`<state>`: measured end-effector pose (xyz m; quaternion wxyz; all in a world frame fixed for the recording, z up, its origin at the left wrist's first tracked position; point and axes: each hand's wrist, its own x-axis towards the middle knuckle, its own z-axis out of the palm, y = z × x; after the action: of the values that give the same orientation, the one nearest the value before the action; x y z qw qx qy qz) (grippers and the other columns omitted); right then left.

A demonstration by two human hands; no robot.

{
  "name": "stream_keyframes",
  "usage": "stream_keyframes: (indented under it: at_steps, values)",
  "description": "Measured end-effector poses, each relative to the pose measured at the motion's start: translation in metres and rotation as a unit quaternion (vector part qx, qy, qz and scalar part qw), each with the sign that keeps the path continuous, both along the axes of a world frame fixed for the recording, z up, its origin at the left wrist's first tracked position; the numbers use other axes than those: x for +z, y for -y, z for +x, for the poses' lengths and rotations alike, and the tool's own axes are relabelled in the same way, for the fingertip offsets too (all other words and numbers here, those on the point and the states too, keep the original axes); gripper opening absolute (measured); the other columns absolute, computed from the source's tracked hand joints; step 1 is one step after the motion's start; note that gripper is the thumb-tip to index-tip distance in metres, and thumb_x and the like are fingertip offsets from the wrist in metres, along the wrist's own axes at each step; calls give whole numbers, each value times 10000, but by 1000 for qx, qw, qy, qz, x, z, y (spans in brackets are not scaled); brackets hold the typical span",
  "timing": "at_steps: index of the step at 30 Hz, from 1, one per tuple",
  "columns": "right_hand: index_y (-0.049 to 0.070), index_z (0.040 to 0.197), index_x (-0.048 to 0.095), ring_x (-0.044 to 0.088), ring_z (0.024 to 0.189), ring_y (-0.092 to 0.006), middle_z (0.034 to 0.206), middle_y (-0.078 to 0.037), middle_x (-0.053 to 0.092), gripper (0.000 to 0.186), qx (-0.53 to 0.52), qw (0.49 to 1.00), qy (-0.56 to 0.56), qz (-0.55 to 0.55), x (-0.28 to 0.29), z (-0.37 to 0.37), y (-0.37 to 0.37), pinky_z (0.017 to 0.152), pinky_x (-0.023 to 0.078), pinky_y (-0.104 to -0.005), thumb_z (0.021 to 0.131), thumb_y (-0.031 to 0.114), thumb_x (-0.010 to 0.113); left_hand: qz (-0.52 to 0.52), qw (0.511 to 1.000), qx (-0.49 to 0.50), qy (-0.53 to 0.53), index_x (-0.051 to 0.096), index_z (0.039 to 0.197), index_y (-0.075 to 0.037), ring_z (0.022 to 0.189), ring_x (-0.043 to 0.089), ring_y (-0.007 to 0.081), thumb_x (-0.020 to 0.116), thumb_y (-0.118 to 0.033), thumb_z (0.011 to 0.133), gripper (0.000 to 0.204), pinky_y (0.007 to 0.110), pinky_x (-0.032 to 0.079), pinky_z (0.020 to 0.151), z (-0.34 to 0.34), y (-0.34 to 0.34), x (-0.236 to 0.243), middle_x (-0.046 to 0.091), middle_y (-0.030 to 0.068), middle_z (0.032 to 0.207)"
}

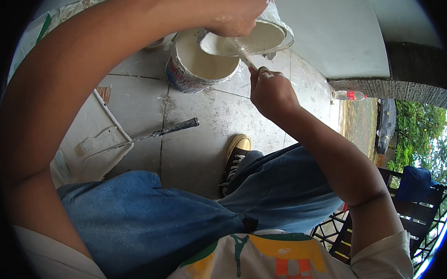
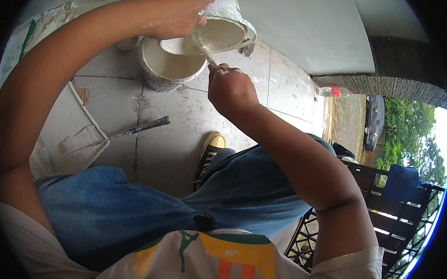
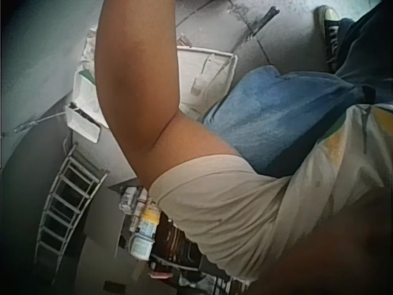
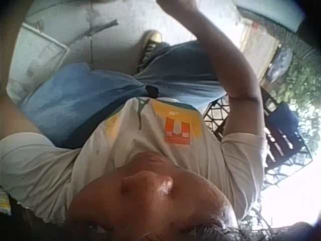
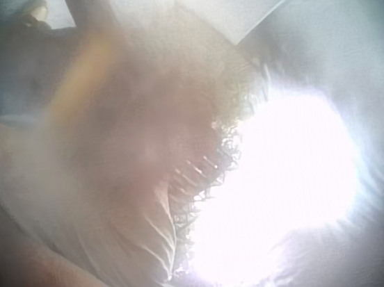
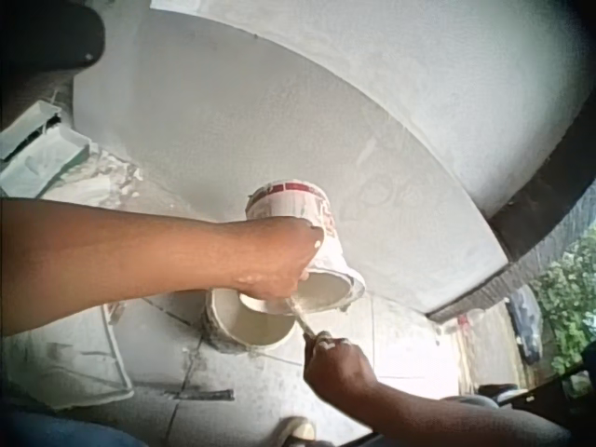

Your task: Pouring paint from one container into another and mixing it with a brush.

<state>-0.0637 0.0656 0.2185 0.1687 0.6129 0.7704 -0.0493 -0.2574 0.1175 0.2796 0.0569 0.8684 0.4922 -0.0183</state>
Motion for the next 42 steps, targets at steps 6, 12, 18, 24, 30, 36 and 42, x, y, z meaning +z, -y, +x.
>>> stream_keyframes:
  at_steps: [6,12,18,24,30,36,42]
  values:
    - [-45,945,653,698,825,-422,873,-267,695,440,114,993,-35,-2,-10,-8,17,750,572,-499,1084,252,359,109,912,-244,-312,527,1287,128,1061,676,426,607,-177,940,468,463,554,912,-1,-9,-9,656,324,1167]
    - [-36,933,604,661,595,-313,687,-188,622,293,260,964,-7,58,-15,13,23,554,547,-419,1067,164,437,216,959,44,181,496,1322,130,1126,657,416,602,-108,920,478,457,547,950,-7,30,-47,634,323,1224]
    - [-23,870,588,667,643,-338,692,-175,627,311,213,977,7,-4,9,10,31,579,552,-412,1059,199,479,47,997,-63,4,478,1311,165,1102,663,392,574,-135,934,490,444,545,961,-13,4,-20,627,316,1242]
    - [-19,870,593,654,628,-331,723,-167,623,274,284,953,-17,109,15,19,12,565,545,-402,1044,178,516,125,932,-186,-284,507,1302,138,1099,665,386,571,-142,946,458,451,545,947,-13,8,-10,638,305,1220]
    - [-63,879,612,676,684,-433,780,-267,670,330,264,942,-41,202,0,20,-17,569,550,-496,1040,194,482,-34,989,35,139,535,1281,108,1101,667,415,611,-128,932,427,478,538,934,-17,11,-8,653,305,1198]
    - [-85,999,586,697,818,-441,900,-301,682,342,99,986,-41,131,-41,30,-41,666,564,-515,1055,212,427,-50,982,42,179,536,1276,111,1082,673,422,631,-139,922,444,480,539,926,-15,11,-9,656,307,1188]
    - [-129,1335,500,691,766,-288,1078,-245,653,392,382,892,228,78,-55,30,-19,600,568,-375,1002,78,516,196,962,39,189,540,1278,114,1075,677,417,620,-140,922,444,477,542,922,-11,49,-27,653,316,1188]
